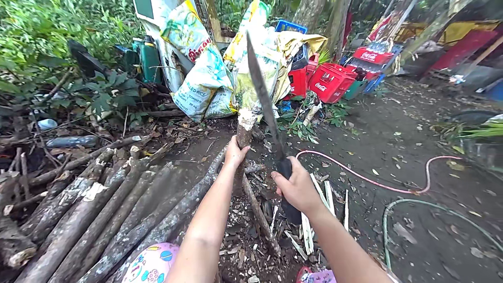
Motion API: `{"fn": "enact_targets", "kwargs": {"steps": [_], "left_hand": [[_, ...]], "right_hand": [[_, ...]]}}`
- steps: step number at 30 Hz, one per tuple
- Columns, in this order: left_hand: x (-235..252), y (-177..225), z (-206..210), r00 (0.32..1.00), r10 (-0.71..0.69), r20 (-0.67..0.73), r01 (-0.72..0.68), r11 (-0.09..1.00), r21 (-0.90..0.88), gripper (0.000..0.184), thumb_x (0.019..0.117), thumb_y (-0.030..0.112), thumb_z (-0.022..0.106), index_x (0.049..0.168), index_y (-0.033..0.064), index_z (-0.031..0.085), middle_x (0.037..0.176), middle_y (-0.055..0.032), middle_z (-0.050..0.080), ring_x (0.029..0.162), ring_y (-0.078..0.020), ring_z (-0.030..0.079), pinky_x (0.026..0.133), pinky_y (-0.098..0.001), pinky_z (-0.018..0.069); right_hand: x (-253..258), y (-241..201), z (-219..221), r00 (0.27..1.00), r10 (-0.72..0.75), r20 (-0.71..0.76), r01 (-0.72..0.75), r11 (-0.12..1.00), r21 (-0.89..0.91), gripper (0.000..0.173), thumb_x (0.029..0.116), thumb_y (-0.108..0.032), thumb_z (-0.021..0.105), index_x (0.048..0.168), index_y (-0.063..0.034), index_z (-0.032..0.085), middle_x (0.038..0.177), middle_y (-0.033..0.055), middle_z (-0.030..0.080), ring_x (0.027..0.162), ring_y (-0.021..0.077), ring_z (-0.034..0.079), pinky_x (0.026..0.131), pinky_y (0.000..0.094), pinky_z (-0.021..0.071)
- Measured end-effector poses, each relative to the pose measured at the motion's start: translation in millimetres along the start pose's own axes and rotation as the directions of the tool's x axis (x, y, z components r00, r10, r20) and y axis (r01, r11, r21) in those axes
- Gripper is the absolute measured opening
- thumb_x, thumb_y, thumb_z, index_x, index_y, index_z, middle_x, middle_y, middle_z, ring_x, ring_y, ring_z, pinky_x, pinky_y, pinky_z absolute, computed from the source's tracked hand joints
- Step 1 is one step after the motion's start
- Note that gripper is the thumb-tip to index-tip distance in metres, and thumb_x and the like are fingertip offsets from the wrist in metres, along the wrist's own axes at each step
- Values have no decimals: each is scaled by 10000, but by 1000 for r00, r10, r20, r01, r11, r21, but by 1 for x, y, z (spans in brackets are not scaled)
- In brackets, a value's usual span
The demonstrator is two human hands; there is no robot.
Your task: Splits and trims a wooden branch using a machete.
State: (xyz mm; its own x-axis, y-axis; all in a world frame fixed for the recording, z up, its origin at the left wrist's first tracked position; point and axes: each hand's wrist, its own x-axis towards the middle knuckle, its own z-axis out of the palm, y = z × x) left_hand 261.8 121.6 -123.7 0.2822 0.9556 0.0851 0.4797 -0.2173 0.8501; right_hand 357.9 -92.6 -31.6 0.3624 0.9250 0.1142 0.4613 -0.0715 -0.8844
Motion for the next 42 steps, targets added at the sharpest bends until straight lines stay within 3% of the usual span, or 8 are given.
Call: {"fn": "enact_targets", "kwargs": {"steps": [6,10,12,21,25,29,35,42], "left_hand": [[9,-13,-1,1000,21,-15,-21,1000,-12,691,918,201,805,1467,-28,456,1321,-280,633,1251,-403,626,1105,-571,458],[8,-13,3,999,44,-17,-44,999,-10,668,908,189,812,1447,-25,481,1299,-273,648,1235,-402,635,1094,-581,465],[1,-7,2,1000,20,-4,-20,1000,5,664,927,189,793,1465,-20,464,1323,-272,633,1254,-400,620,1099,-576,459],[-32,4,-16,1000,19,10,-17,986,-167,641,1027,217,648,1534,-43,355,1517,-309,442,1389,-423,482,1153,-556,394],[-111,38,-58,960,36,279,103,877,-470,499,1125,330,262,1470,0,407,1175,-104,624,987,-133,639,848,-308,543],[-134,48,-97,927,-55,371,207,900,-384,599,1005,73,584,1525,28,291,1042,-86,641,774,-115,676,718,-281,601],[-120,28,-130,969,-153,196,136,986,96,398,1042,103,594,1417,39,477,1042,-178,657,805,-229,668,774,-426,570],[-113,10,-145,998,-43,54,22,943,332,468,1003,289,618,1407,80,510,927,-142,689,747,-243,697,720,-492,584]], "right_hand": [[14,-24,-19,911,-319,-259,364,919,149,397,896,-140,610,1247,-2,485,706,-60,597,529,17,602,518,200,555],[32,-15,0,998,52,44,-51,998,-22,439,990,-140,642,1357,5,451,794,98,610,570,159,621,597,345,574],[45,-5,10,931,291,220,-258,952,-167,415,1046,-205,602,1373,-31,414,872,97,572,599,148,604,615,316,557],[30,-6,40,946,241,217,-288,932,220,420,1052,-215,619,1340,28,433,876,105,569,572,139,582,569,294,553],[31,-15,68,965,174,197,-241,882,404,364,1088,-199,533,1350,45,469,1001,145,621,783,167,649,746,335,572],[42,-7,58,928,8,372,-115,957,268,397,1128,-220,409,1368,55,567,1222,210,649,1059,233,641,942,386,510],[87,178,70,950,293,112,-311,928,208,402,1032,-172,626,1353,63,572,1284,252,633,1135,311,640,990,458,515],[40,340,137,620,724,302,-569,680,-463,863,869,-306,823,1546,6,387,1454,301,527,1336,439,543,1104,602,439]]}}
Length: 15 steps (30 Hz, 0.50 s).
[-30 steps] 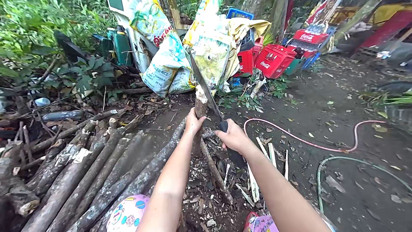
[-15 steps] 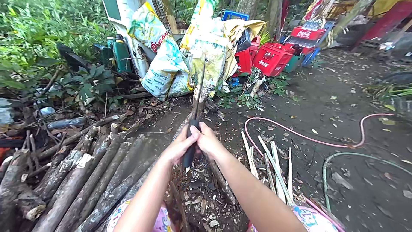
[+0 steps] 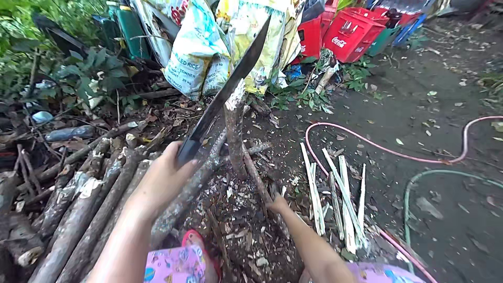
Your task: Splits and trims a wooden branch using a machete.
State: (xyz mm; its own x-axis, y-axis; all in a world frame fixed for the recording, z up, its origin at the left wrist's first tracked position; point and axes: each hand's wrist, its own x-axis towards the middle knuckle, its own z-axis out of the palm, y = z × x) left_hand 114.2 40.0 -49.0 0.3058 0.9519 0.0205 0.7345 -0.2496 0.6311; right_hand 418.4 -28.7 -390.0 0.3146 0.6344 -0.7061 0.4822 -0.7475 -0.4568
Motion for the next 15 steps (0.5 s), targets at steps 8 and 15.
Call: {"fn": "enact_targets", "kwargs": {"steps": [8,15], "left_hand": [[7,-18,-16,999,-41,-34,44,994,98,651,858,316,731,1410,55,505,946,-124,694,735,-223,699,709,-466,593],[16,-2,-24,988,-147,46,141,982,127,610,937,235,705,1474,70,466,1010,-173,694,822,-275,712,792,-507,586]], "right_hand": [[64,-9,54,997,-5,-82,-18,959,-283,1001,876,-252,812,1652,-103,198,1495,271,500,1368,450,506,1086,589,452],[56,-24,29,994,90,-69,-98,988,-119,707,831,-240,801,1413,28,501,1334,250,633,1243,385,632,1009,564,521]]}}
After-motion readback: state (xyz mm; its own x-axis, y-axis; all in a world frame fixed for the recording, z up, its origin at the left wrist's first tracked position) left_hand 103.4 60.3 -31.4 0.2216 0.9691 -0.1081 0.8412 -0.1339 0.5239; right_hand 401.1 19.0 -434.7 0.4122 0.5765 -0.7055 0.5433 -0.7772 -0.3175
